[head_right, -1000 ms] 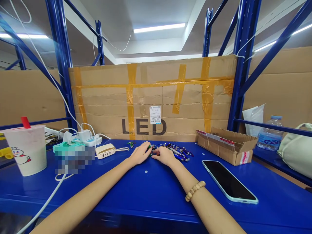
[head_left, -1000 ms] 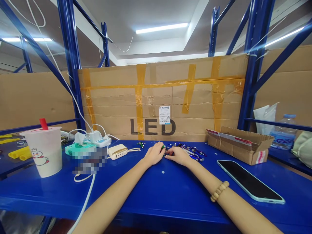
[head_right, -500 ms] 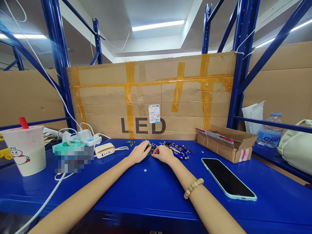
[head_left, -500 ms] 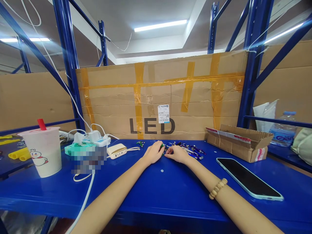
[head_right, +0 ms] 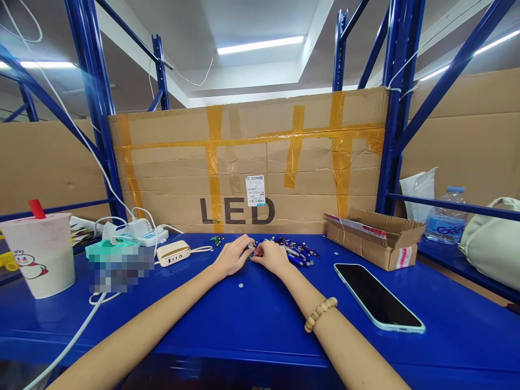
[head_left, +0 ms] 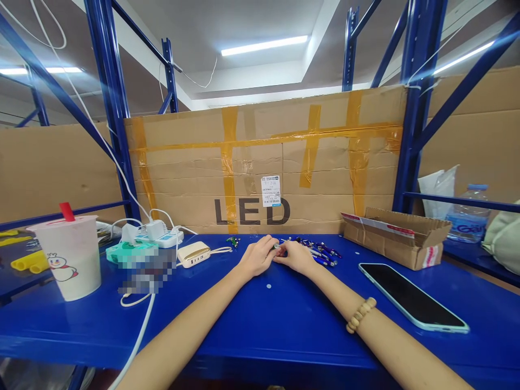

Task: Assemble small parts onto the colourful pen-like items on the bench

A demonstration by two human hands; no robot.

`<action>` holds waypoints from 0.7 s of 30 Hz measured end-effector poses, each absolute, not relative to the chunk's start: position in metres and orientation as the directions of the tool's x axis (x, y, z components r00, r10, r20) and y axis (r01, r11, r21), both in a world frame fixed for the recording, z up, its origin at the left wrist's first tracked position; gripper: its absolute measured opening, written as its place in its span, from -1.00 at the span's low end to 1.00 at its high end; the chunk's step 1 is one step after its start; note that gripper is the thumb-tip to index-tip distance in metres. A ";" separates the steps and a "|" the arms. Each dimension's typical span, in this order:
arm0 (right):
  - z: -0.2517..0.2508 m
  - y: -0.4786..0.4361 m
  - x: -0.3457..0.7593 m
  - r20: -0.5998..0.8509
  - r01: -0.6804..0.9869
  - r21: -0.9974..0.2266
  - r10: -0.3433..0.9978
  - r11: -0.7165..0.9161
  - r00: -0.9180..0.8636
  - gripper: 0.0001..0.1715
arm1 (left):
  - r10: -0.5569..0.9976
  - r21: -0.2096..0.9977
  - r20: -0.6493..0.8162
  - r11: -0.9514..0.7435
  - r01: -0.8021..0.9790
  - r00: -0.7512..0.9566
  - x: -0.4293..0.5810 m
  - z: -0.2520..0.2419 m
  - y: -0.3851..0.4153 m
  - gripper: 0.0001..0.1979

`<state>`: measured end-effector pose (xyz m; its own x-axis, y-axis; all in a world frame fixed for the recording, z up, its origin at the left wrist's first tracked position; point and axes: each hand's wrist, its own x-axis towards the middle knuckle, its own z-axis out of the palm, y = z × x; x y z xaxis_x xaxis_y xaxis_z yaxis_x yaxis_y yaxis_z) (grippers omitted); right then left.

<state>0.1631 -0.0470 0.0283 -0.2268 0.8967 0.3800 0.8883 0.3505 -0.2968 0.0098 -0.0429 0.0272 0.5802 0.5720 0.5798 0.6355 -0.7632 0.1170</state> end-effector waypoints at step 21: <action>0.041 -0.058 0.159 0.778 0.790 -0.351 0.626 0.504 -0.053 -0.67 | 0.791 0.347 0.526 -0.537 0.769 0.314 0.009 0.030 -0.041 -0.79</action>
<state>0.1585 -0.0578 0.0412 -0.0533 0.6255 0.7784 0.7897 0.5035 -0.3506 0.0094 -0.0409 0.0297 0.3142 0.7906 0.5255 0.7691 -0.5365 0.3473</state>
